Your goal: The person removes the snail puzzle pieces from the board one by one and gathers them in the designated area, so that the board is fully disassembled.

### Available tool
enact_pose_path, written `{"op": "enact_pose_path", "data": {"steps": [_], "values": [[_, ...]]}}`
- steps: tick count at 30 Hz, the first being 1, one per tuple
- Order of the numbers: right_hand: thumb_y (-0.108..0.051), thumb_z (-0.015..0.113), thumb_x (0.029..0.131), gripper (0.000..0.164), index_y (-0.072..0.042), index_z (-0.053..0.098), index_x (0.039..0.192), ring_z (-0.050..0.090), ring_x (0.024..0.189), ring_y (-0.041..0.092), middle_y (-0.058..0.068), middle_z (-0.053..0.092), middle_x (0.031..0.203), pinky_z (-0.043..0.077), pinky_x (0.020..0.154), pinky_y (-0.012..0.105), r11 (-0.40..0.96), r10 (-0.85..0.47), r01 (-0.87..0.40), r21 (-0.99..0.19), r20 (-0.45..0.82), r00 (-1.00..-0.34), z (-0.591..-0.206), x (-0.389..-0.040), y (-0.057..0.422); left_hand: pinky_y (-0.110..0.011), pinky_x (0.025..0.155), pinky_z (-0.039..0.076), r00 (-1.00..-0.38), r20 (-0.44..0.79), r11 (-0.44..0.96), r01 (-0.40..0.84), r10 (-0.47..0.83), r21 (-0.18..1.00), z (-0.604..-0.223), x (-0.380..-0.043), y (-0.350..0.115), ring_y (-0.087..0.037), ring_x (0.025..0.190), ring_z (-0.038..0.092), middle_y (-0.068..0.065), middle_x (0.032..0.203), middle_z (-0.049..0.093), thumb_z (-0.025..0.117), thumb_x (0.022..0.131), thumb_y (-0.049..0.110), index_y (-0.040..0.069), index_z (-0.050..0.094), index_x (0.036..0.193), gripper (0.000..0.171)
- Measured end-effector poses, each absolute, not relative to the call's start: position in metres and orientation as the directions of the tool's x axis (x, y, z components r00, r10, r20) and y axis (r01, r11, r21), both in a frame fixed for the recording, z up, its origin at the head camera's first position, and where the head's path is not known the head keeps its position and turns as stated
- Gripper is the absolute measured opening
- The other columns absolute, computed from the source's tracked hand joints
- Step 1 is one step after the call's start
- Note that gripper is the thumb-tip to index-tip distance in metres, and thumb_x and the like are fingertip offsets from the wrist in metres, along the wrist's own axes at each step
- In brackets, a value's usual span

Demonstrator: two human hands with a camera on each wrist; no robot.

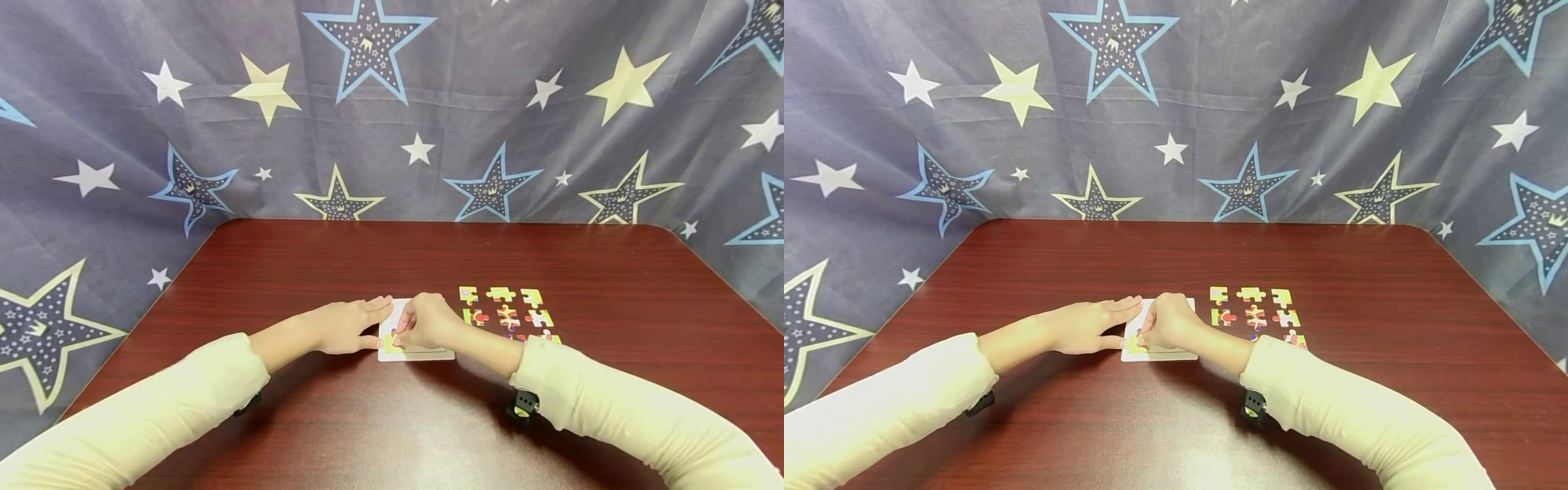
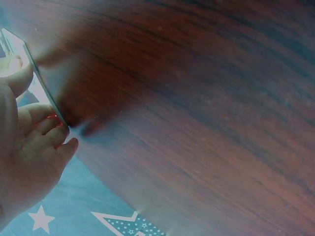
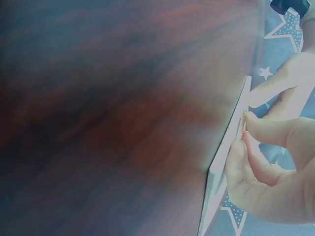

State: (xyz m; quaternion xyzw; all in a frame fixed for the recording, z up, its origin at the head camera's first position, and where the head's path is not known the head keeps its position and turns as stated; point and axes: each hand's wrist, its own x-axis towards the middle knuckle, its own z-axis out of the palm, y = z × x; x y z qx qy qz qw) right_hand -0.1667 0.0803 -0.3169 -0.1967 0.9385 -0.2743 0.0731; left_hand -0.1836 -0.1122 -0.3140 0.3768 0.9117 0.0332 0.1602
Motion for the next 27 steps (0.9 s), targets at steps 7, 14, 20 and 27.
{"op": "enact_pose_path", "data": {"steps": [7, 14, 20, 27], "values": [[-0.017, 0.080, 0.075, 0.010, -0.012, 0.074, 0.069, 0.053, 0.060, 0.002, -0.002, 0.071, 0.065, 0.042, 0.055, 0.015, 0.777, -0.361, -0.262, -0.573, -0.065, -0.930, -0.3172, -0.1684, 0.0803, -0.046, 0.118, 0.030, -0.666, -0.275, 0.718, 0.673, 0.693, 0.178, -0.3133, -0.1835, -0.1125, -0.029, 0.148, 0.026, -0.006, 0.162, 0.019, 0.049, 0.098, 0.047, 0.011, 0.028, 0.152, 0.069], [-0.016, 0.082, 0.074, 0.011, -0.011, 0.074, 0.078, 0.059, 0.053, 0.005, 0.000, 0.072, 0.070, 0.043, 0.053, 0.016, 0.711, -0.267, -0.052, -0.701, -0.201, -0.942, -0.3208, -0.1710, 0.0799, -0.046, 0.119, 0.028, -0.655, -0.273, 0.707, 0.684, 0.704, 0.182, -0.3148, -0.1836, -0.1133, -0.028, 0.148, 0.025, -0.008, 0.162, 0.020, 0.048, 0.098, 0.046, 0.009, 0.028, 0.152, 0.069], [-0.014, 0.080, 0.076, 0.008, -0.009, 0.075, 0.079, 0.060, 0.051, 0.006, 0.001, 0.073, 0.071, 0.044, 0.054, 0.016, 0.680, -0.245, 0.005, -0.734, -0.233, -0.941, -0.3215, -0.1722, 0.0781, -0.045, 0.120, 0.026, -0.652, -0.274, 0.703, 0.689, 0.707, 0.175, -0.3139, -0.1831, -0.1128, -0.024, 0.149, 0.023, -0.008, 0.162, 0.020, 0.048, 0.098, 0.046, 0.008, 0.028, 0.152, 0.069], [-0.011, 0.077, 0.078, 0.004, -0.008, 0.076, 0.080, 0.060, 0.050, 0.005, -0.001, 0.071, 0.070, 0.041, 0.048, 0.016, 0.673, -0.235, 0.030, -0.739, -0.253, -0.938, -0.3204, -0.1748, 0.0798, -0.045, 0.119, 0.028, -0.654, -0.283, 0.707, 0.689, 0.702, 0.160, -0.3108, -0.1831, -0.1116, -0.027, 0.149, 0.025, -0.007, 0.162, 0.019, 0.048, 0.098, 0.045, 0.010, 0.027, 0.152, 0.068]]}}
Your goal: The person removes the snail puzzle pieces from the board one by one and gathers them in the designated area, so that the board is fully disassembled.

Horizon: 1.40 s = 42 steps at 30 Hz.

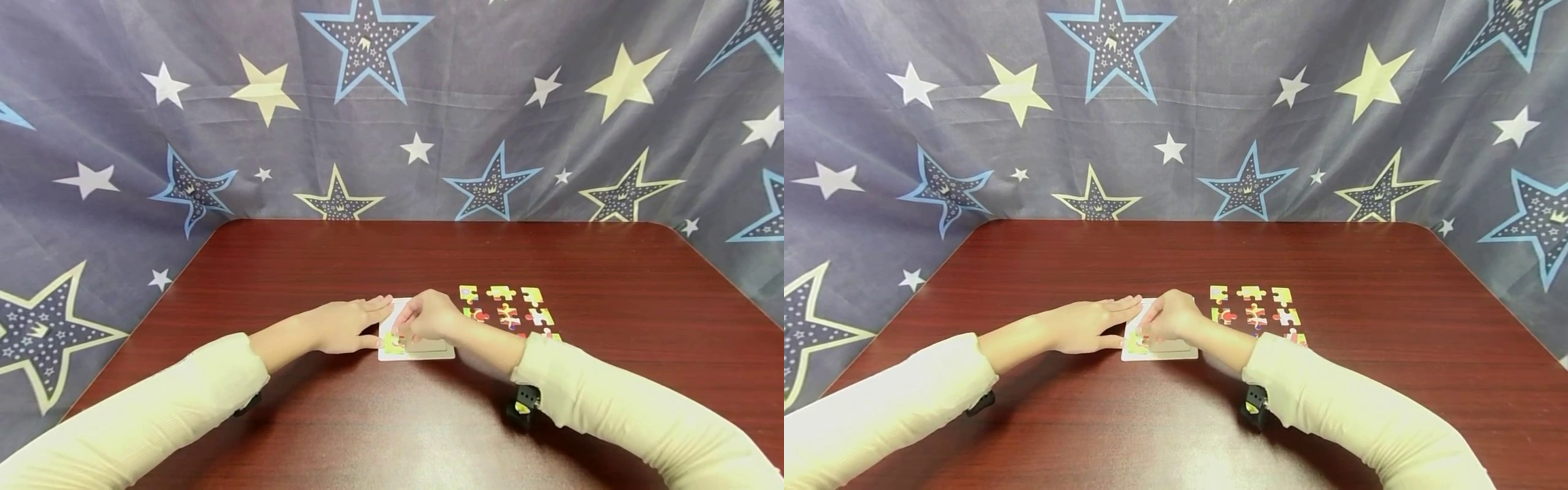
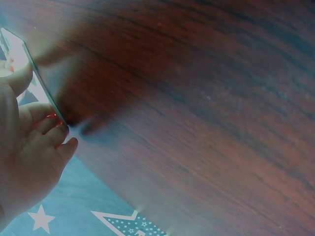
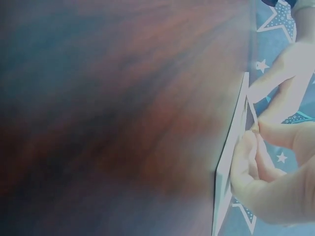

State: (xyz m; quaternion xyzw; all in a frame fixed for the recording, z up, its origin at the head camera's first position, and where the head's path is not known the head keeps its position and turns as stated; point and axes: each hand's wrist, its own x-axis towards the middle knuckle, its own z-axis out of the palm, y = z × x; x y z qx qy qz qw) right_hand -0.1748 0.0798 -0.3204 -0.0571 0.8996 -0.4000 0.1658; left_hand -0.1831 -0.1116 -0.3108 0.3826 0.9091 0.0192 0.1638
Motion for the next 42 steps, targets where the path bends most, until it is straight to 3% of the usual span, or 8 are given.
{"op": "enact_pose_path", "data": {"steps": [6, 13, 29, 42], "values": [[-0.006, 0.072, 0.083, 0.013, 0.005, 0.072, 0.090, 0.063, 0.055, 0.005, 0.007, 0.073, 0.069, 0.059, 0.062, 0.024, 0.540, -0.329, 0.086, -0.837, -0.304, -0.894, -0.321, -0.178, 0.088, -0.046, 0.118, 0.030, -0.658, -0.276, 0.708, 0.690, 0.700, 0.149, -0.311, -0.183, -0.111, -0.030, 0.147, 0.027, -0.007, 0.162, 0.020, 0.048, 0.098, 0.048, 0.011, 0.028, 0.152, 0.069], [-0.003, 0.070, 0.084, 0.019, 0.009, 0.069, 0.098, 0.065, 0.058, 0.006, 0.005, 0.073, 0.071, 0.060, 0.065, 0.026, 0.454, -0.381, 0.140, -0.880, -0.334, -0.862, -0.322, -0.180, 0.104, -0.046, 0.118, 0.030, -0.657, -0.281, 0.709, 0.686, 0.700, 0.162, -0.312, -0.184, -0.112, -0.030, 0.148, 0.027, -0.007, 0.162, 0.019, 0.049, 0.098, 0.045, 0.011, 0.027, 0.152, 0.068], [-0.004, 0.072, 0.082, 0.024, 0.011, 0.069, 0.101, 0.066, 0.064, 0.011, 0.005, 0.074, 0.079, 0.061, 0.071, 0.031, 0.477, -0.397, 0.084, -0.875, -0.299, -0.868, -0.315, -0.186, 0.158, -0.046, 0.120, 0.026, -0.637, -0.299, 0.700, 0.685, 0.710, 0.203, -0.309, -0.187, -0.114, -0.026, 0.150, 0.020, -0.005, 0.163, 0.017, 0.050, 0.098, 0.041, 0.011, 0.025, 0.153, 0.068], [-0.006, 0.074, 0.081, 0.019, 0.006, 0.072, 0.095, 0.065, 0.062, 0.009, 0.004, 0.074, 0.074, 0.060, 0.066, 0.029, 0.607, -0.376, 0.010, -0.794, -0.299, -0.877, -0.315, -0.180, 0.192, -0.046, 0.120, 0.025, -0.635, -0.295, 0.698, 0.681, 0.714, 0.221, -0.307, -0.186, -0.114, -0.027, 0.150, 0.021, -0.005, 0.163, 0.017, 0.051, 0.098, 0.040, 0.011, 0.026, 0.153, 0.067]]}}
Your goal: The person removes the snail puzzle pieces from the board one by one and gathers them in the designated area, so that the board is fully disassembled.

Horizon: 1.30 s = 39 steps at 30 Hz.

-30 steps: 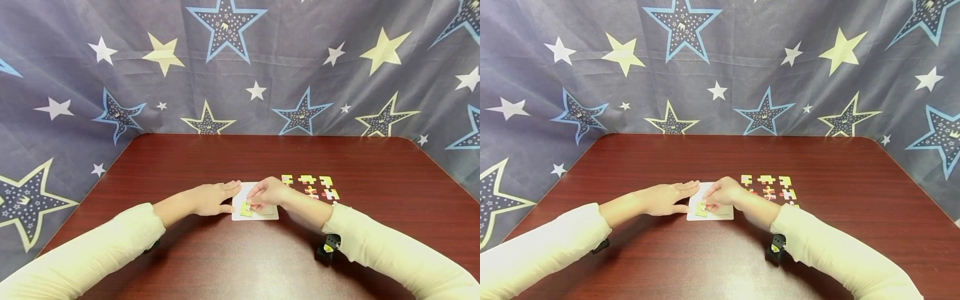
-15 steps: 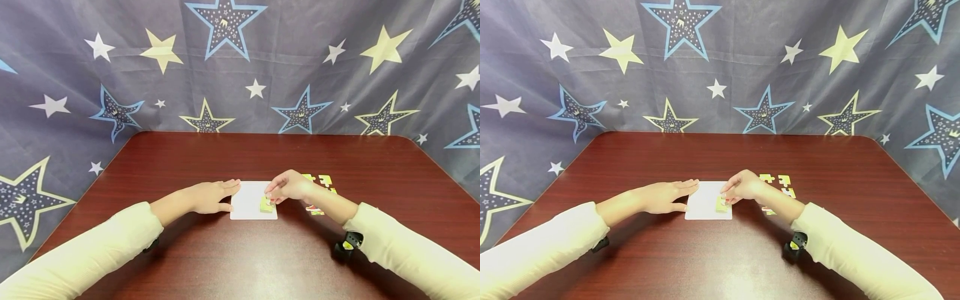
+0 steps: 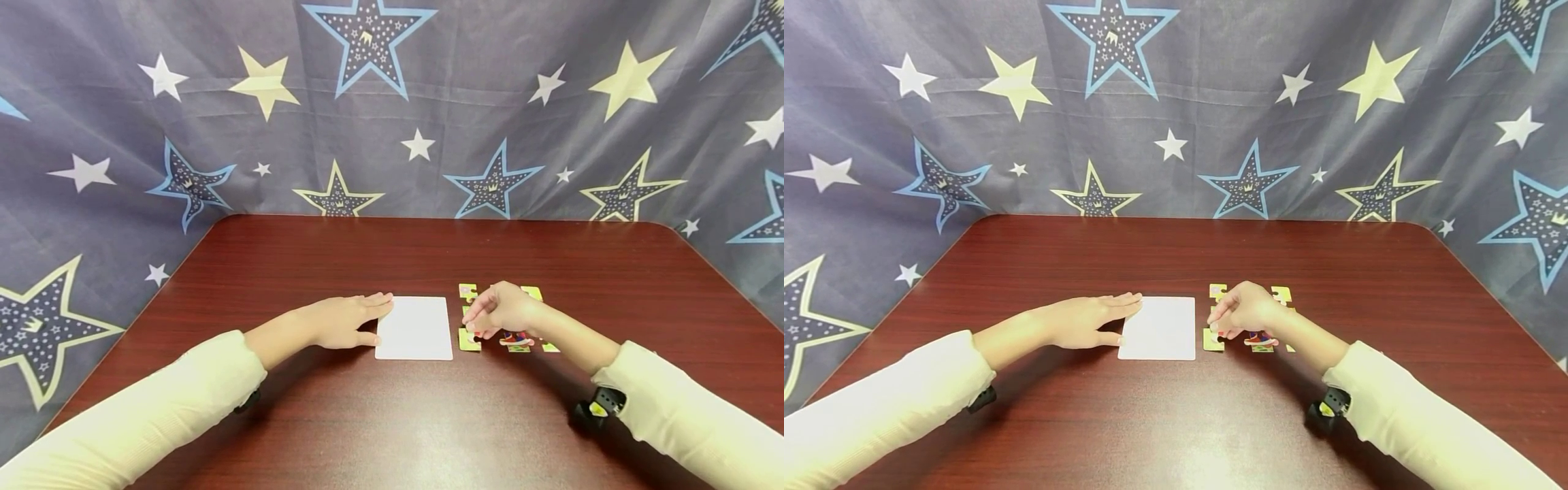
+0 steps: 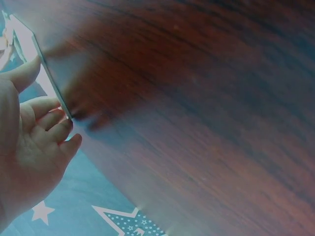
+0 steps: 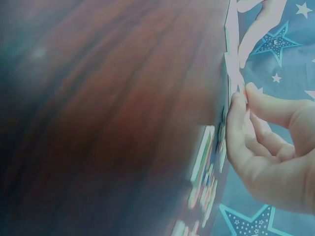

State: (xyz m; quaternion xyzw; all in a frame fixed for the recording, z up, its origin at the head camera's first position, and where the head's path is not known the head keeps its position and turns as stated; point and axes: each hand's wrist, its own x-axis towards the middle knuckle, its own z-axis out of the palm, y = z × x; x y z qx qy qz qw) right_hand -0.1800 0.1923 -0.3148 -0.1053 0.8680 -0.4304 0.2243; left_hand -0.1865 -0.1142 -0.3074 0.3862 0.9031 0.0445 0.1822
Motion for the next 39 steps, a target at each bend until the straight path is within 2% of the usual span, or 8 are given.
{"op": "enact_pose_path", "data": {"steps": [7, 13, 19, 31, 39], "values": [[-0.005, 0.075, 0.080, 0.015, 0.005, 0.072, 0.090, 0.066, 0.060, 0.009, 0.011, 0.074, 0.074, 0.058, 0.060, 0.027, 0.670, -0.375, -0.091, -0.737, -0.230, -0.898, -0.315, -0.174, 0.199, -0.047, 0.120, 0.025, -0.636, -0.297, 0.700, 0.678, 0.712, 0.224, -0.306, -0.186, -0.114, -0.028, 0.150, 0.021, -0.005, 0.163, 0.017, 0.051, 0.098, 0.040, 0.011, 0.026, 0.153, 0.067], [-0.008, 0.076, 0.079, 0.008, -0.003, 0.074, 0.084, 0.061, 0.054, 0.009, 0.007, 0.073, 0.069, 0.049, 0.051, 0.023, 0.742, -0.369, -0.187, -0.643, -0.158, -0.916, -0.315, -0.171, 0.200, -0.047, 0.121, 0.024, -0.634, -0.299, 0.699, 0.678, 0.713, 0.227, -0.306, -0.186, -0.115, -0.027, 0.150, 0.020, -0.005, 0.163, 0.017, 0.051, 0.098, 0.039, 0.010, 0.026, 0.153, 0.067], [-0.010, 0.078, 0.077, 0.006, -0.006, 0.075, 0.081, 0.059, 0.057, 0.005, 0.004, 0.073, 0.070, 0.047, 0.053, 0.022, 0.778, -0.378, -0.269, -0.567, -0.081, -0.922, -0.317, -0.169, 0.198, -0.046, 0.121, 0.024, -0.630, -0.302, 0.696, 0.680, 0.715, 0.230, -0.308, -0.187, -0.115, -0.024, 0.151, 0.018, -0.005, 0.163, 0.016, 0.050, 0.098, 0.039, 0.010, 0.025, 0.153, 0.067], [-0.011, 0.078, 0.078, 0.007, -0.006, 0.075, 0.082, 0.060, 0.061, 0.005, 0.005, 0.074, 0.072, 0.048, 0.054, 0.022, 0.777, -0.392, -0.297, -0.556, -0.057, -0.918, -0.317, -0.170, 0.193, -0.045, 0.121, 0.023, -0.633, -0.308, 0.703, 0.666, 0.710, 0.250, -0.310, -0.186, -0.117, -0.023, 0.152, 0.015, -0.005, 0.164, 0.013, 0.049, 0.099, 0.039, 0.010, 0.023, 0.153, 0.067], [-0.013, 0.077, 0.079, 0.006, -0.009, 0.076, 0.083, 0.066, 0.066, 0.007, 0.002, 0.075, 0.074, 0.050, 0.059, 0.024, 0.782, -0.377, -0.297, -0.548, -0.036, -0.926, -0.312, -0.171, 0.199, -0.047, 0.121, 0.023, -0.655, -0.300, 0.720, 0.644, 0.694, 0.259, -0.310, -0.190, -0.119, -0.023, 0.152, 0.013, -0.004, 0.164, 0.012, 0.049, 0.098, 0.043, 0.016, 0.023, 0.154, 0.068]]}}
